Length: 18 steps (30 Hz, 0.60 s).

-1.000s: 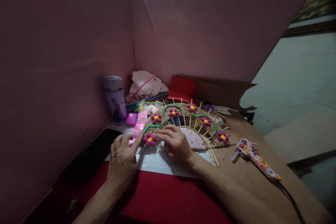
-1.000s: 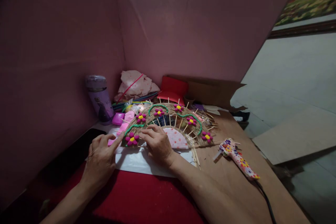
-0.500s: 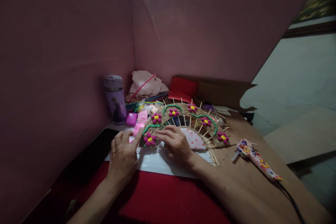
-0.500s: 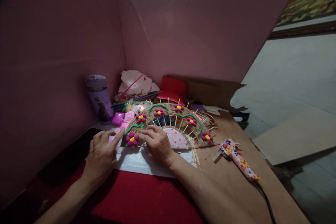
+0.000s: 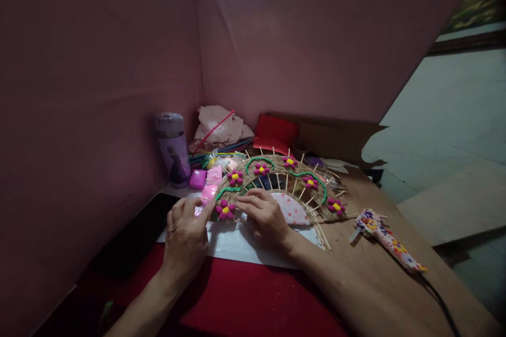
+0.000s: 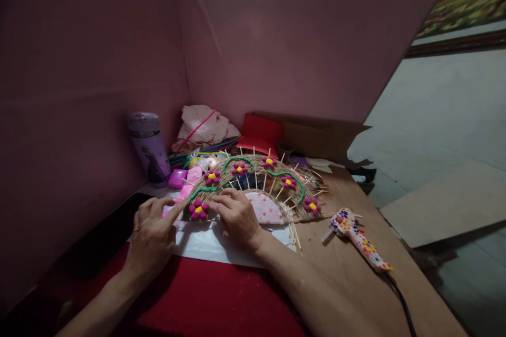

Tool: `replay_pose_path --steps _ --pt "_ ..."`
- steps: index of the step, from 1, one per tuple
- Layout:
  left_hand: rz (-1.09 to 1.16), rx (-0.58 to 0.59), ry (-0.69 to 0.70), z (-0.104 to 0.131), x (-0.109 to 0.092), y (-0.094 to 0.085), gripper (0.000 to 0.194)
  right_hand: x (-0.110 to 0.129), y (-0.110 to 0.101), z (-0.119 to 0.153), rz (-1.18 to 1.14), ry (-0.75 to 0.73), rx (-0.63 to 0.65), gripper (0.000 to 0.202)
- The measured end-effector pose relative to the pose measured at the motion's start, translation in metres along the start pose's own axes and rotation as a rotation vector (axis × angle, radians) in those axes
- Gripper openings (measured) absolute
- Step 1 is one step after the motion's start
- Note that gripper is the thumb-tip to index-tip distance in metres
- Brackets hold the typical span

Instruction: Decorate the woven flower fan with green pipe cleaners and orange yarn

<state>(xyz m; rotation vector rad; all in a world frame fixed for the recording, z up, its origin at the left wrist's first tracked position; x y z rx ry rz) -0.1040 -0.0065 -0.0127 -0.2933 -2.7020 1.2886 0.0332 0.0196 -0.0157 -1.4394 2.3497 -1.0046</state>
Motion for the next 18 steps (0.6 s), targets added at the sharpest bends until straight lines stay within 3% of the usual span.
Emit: replay_pose_path --steps 11,18 --pt "-0.036 0.062 -0.011 0.001 0.002 0.01 0.05 0.002 0.0 -0.001 0.004 -0.005 0.005 0.043" --pt "0.001 0.043 -0.013 0.0 0.004 0.008 0.052 0.001 0.0 -0.001 -0.003 0.005 0.009 0.04"
Point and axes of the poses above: each hand's wrist, its own z-axis away from the middle knuckle, its own y-axis out of the palm, x = y × z, the point moved 9 cm from there along -z, towards the middle knuckle, and after that the axes turned 3 degrees about y, right-handed, at the moved point
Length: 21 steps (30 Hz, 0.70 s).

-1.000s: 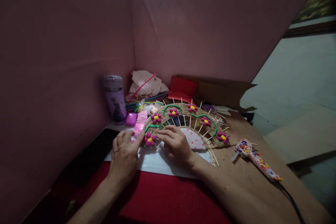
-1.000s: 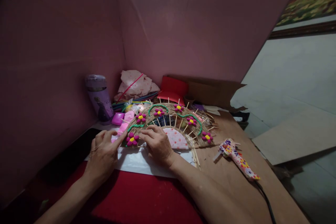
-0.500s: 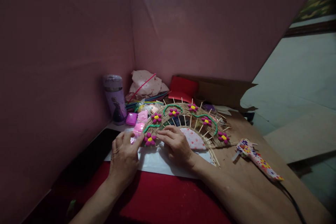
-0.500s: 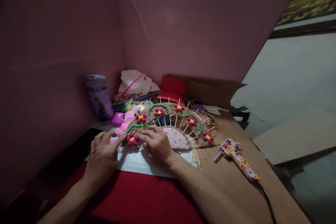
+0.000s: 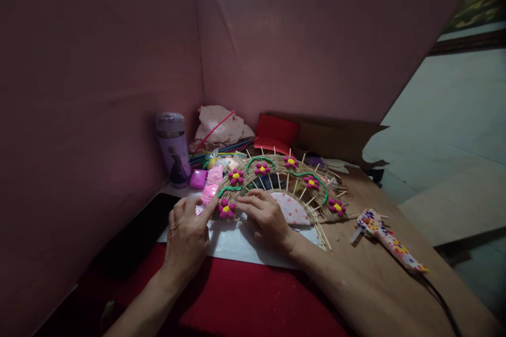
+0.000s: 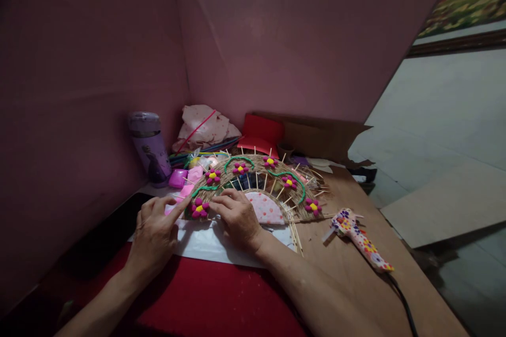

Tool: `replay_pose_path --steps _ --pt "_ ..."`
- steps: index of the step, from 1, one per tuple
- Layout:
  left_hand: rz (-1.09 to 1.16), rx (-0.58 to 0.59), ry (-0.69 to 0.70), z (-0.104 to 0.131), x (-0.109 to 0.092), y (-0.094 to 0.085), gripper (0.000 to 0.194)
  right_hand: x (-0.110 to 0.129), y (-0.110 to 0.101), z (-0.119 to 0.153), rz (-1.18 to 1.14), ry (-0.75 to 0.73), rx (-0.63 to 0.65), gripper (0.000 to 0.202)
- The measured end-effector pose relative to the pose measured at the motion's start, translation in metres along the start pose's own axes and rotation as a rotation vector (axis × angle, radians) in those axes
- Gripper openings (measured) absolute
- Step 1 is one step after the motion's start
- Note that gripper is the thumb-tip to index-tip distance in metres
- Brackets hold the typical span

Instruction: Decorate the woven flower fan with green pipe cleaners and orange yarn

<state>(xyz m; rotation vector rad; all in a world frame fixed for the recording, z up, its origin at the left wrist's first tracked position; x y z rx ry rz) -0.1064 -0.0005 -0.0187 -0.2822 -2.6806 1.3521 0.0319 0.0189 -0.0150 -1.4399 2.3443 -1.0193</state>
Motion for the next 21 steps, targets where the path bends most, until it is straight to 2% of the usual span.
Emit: replay_pose_path --steps 9,16,21 --pt "-0.023 0.062 -0.006 -0.0016 -0.0024 0.0048 0.054 0.0003 0.0009 -0.0001 -0.003 -0.004 0.005 0.039" --pt "0.002 0.02 -0.019 -0.0004 0.0014 0.0031 0.054 0.0004 0.0007 0.0001 -0.011 -0.009 0.003 0.04" --pt "-0.003 0.045 -0.015 -0.0002 0.0003 0.0047 0.057 0.0001 0.0016 0.0004 -0.003 -0.017 0.008 0.04"
Point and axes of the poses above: each hand's wrist, its own z-axis away from the middle knuckle, its own y-axis out of the palm, x = y × z, the point moved 9 cm from there along -z, towards the middle knuckle, and after that the axes turned 3 degrees about y, right-handed, at the moved point
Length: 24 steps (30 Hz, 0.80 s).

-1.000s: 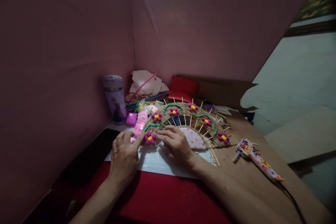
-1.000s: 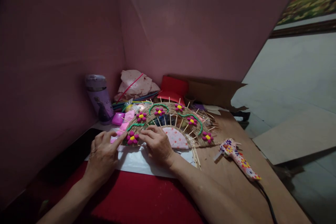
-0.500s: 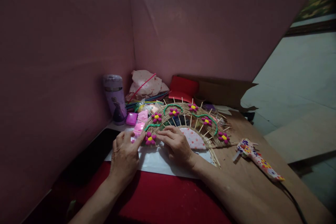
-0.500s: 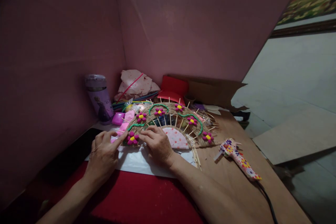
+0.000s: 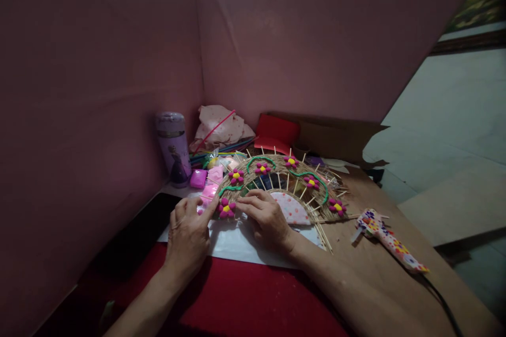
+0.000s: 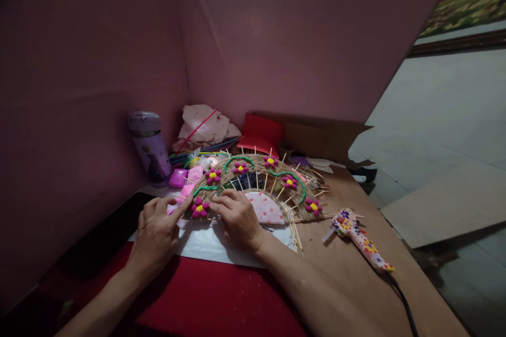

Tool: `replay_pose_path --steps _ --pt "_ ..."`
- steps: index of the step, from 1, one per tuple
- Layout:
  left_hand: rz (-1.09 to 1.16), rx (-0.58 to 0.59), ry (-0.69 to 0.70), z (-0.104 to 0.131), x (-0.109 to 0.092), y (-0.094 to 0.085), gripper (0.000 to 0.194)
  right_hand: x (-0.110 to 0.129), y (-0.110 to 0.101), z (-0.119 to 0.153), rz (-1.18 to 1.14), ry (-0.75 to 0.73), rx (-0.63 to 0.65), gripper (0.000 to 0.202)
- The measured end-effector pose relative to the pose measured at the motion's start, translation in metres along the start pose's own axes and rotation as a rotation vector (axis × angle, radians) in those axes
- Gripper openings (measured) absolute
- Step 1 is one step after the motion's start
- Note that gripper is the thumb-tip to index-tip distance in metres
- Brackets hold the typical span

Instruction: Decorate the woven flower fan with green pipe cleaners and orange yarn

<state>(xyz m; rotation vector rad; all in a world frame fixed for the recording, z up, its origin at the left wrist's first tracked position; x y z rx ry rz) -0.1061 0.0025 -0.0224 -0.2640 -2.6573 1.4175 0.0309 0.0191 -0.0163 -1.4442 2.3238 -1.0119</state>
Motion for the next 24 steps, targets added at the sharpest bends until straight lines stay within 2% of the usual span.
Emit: replay_pose_path --steps 12,24 --pt "0.002 0.016 -0.005 0.0 0.0 0.002 0.055 0.0 0.0 0.0 -0.002 0.009 0.006 0.039" --pt "0.076 -0.08 0.022 0.002 -0.001 -0.009 0.049 0.003 -0.001 -0.002 0.009 -0.003 0.011 0.038"
Point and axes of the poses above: each hand's wrist, its own z-axis away from the middle knuckle, its own y-axis out of the palm, x = y × z, the point moved 9 cm from there along -z, towards the middle knuckle, and after that the axes turned 3 degrees about y, right-handed, at the moved point
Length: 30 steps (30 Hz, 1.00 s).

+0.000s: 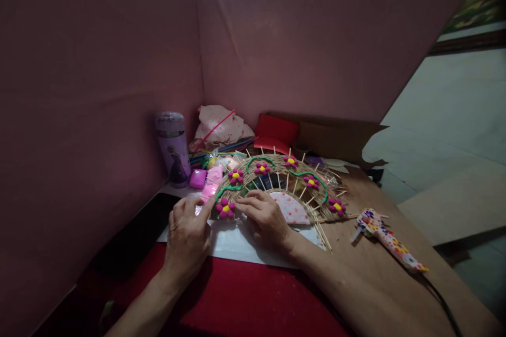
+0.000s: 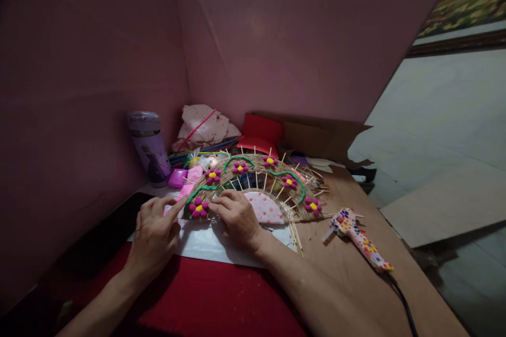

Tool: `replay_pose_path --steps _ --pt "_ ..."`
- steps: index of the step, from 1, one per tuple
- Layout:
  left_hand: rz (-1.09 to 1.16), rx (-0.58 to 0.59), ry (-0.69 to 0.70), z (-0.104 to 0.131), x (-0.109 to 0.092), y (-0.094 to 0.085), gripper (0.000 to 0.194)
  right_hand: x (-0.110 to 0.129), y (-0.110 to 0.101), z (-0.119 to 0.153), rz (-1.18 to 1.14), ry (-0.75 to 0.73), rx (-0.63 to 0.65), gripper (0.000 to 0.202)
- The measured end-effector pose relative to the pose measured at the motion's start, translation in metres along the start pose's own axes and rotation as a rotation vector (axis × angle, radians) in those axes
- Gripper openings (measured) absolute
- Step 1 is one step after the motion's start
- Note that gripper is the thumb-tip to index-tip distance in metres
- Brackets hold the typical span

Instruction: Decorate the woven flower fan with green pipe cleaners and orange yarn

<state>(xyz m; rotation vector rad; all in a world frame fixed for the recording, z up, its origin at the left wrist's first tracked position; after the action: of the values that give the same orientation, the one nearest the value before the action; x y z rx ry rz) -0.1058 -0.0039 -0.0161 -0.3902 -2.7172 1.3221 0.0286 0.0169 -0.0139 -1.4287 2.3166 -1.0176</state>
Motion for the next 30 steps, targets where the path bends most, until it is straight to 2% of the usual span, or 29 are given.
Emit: replay_pose_path --steps 14,21,30 --pt "0.118 -0.024 0.092 0.0036 -0.0075 -0.0003 0.034 -0.0028 0.0059 0.0025 -0.011 0.007 0.032 0.033" --pt "0.17 0.004 0.122 0.0047 -0.008 0.0054 0.034 -0.001 0.0062 0.0025 0.001 -0.011 0.033 0.032" --pt "0.157 -0.017 0.132 0.0067 -0.0085 0.0037 0.034 -0.0025 0.0084 0.0034 -0.012 0.006 0.048 0.031"
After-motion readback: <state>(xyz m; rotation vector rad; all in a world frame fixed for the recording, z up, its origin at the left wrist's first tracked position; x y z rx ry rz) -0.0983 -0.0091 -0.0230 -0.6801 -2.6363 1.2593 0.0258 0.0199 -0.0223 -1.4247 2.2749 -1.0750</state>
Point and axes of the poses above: each hand's wrist, its own z-axis away from the middle knuckle, its own y-axis out of the palm, x = y × z, the point moved 9 cm from there along -z, towards the middle knuckle, and after that the axes turned 3 degrees about y, right-handed, at the moved point
